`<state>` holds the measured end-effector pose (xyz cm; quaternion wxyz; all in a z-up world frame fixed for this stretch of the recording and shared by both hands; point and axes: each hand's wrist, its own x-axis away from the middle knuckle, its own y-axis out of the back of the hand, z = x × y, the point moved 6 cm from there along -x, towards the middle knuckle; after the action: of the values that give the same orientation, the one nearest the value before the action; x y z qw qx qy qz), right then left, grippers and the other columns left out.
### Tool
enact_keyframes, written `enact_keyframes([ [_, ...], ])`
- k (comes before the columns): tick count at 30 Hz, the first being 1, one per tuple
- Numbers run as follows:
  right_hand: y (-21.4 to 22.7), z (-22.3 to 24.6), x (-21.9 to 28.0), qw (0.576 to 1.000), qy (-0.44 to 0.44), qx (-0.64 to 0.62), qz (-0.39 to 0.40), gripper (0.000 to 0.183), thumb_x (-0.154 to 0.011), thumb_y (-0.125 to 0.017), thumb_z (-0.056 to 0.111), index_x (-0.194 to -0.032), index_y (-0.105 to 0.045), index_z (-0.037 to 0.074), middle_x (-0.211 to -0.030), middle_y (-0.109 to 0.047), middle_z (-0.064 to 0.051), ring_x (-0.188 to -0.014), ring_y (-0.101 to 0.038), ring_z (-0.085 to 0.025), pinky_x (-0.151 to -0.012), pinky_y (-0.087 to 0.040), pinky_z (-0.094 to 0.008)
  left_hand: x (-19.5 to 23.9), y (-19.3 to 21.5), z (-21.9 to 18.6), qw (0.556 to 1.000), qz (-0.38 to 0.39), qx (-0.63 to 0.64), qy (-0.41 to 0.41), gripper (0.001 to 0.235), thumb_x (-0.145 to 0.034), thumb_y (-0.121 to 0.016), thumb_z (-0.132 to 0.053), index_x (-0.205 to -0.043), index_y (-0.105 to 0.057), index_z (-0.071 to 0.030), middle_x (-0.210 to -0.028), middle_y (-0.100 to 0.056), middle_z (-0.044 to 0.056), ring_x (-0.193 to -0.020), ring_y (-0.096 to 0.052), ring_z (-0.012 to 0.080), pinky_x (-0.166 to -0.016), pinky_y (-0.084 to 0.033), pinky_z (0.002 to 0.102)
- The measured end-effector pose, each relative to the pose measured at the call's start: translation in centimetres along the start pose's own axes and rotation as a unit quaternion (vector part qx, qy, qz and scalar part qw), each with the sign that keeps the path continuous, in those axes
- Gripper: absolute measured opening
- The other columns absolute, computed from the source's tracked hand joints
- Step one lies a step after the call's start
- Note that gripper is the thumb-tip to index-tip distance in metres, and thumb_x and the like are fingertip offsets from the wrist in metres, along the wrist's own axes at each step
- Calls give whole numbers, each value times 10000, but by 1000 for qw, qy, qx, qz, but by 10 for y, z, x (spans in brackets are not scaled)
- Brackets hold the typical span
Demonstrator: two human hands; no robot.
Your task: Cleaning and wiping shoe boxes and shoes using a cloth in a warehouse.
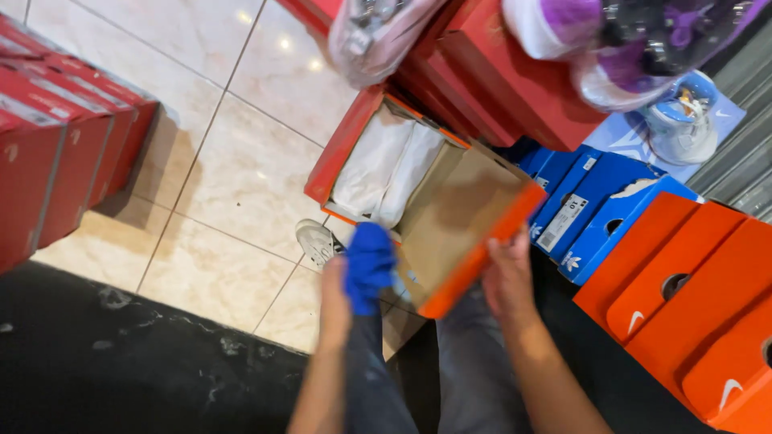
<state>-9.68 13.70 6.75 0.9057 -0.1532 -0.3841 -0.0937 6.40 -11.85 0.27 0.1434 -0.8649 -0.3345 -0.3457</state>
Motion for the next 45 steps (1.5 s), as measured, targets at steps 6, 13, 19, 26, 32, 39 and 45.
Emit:
enact_keyframes([
  [6,-79,-44,-53,956,75,245,146,575,-912,-737,121,-1458,-560,111,-1316,-668,-117,-1184,-627,-221,-930,-593,-384,-36,86,-17,836,-24,-490,246,576,-845,-620,-758,-1081,-814,-270,-1048,-782,138,-1151,-679,394,-998,-525,494],
  [13,-80,-69,-145,614,403,675,73,868,-878,-778,390,-1561,-401,12,-1583,-277,-325,-1404,-342,-569,-1161,-328,-642,-99,2,65,893,110,-378,218,951,-850,-513,-879,-1481,-539,-169,-1415,-604,221,-1355,-531,418,-1142,-413,539],
  [19,-72,-55,-152,594,366,717,23,820,-736,-887,421,-1410,-562,84,-1330,-499,-205,-1204,-554,-423,-1025,-432,-528,-131,5,64,938,-2,-266,223,735,-995,-484,-644,-1435,-573,-62,-1332,-654,253,-1345,-540,404,-1144,-411,535],
  [26,-26,-104,-194,875,88,448,161,733,-811,-902,360,-1436,-573,165,-1292,-662,-136,-1211,-634,-300,-1055,-466,-443,-138,34,43,979,22,-173,109,570,-1061,-574,-322,-1389,-536,143,-1351,-550,424,-1345,-454,563,-1129,-373,622],
  [32,7,-124,-150,853,43,497,153,678,-735,-876,368,-1306,-627,98,-1250,-675,-225,-1214,-628,-404,-1011,-479,-499,-107,76,13,954,68,-272,106,567,-1028,-614,-378,-1341,-624,94,-1278,-639,359,-1285,-551,496,-1086,-419,595],
  [39,4,-52,20,928,54,264,256,253,-860,-759,74,-1092,-724,-21,-873,-733,-85,-681,-613,-151,-605,-536,-288,-15,118,-93,936,64,-336,84,430,-909,-685,-392,-1042,-772,7,-819,-760,117,-705,-679,200,-671,-564,324],
  [45,63,-19,80,837,283,426,192,356,-825,-842,338,-1062,-788,79,-1094,-713,-34,-1017,-674,-157,-941,-515,-260,-18,125,-176,911,112,-375,127,487,-824,-824,-385,-880,-838,98,-699,-788,159,-613,-729,193,-621,-576,261],
])
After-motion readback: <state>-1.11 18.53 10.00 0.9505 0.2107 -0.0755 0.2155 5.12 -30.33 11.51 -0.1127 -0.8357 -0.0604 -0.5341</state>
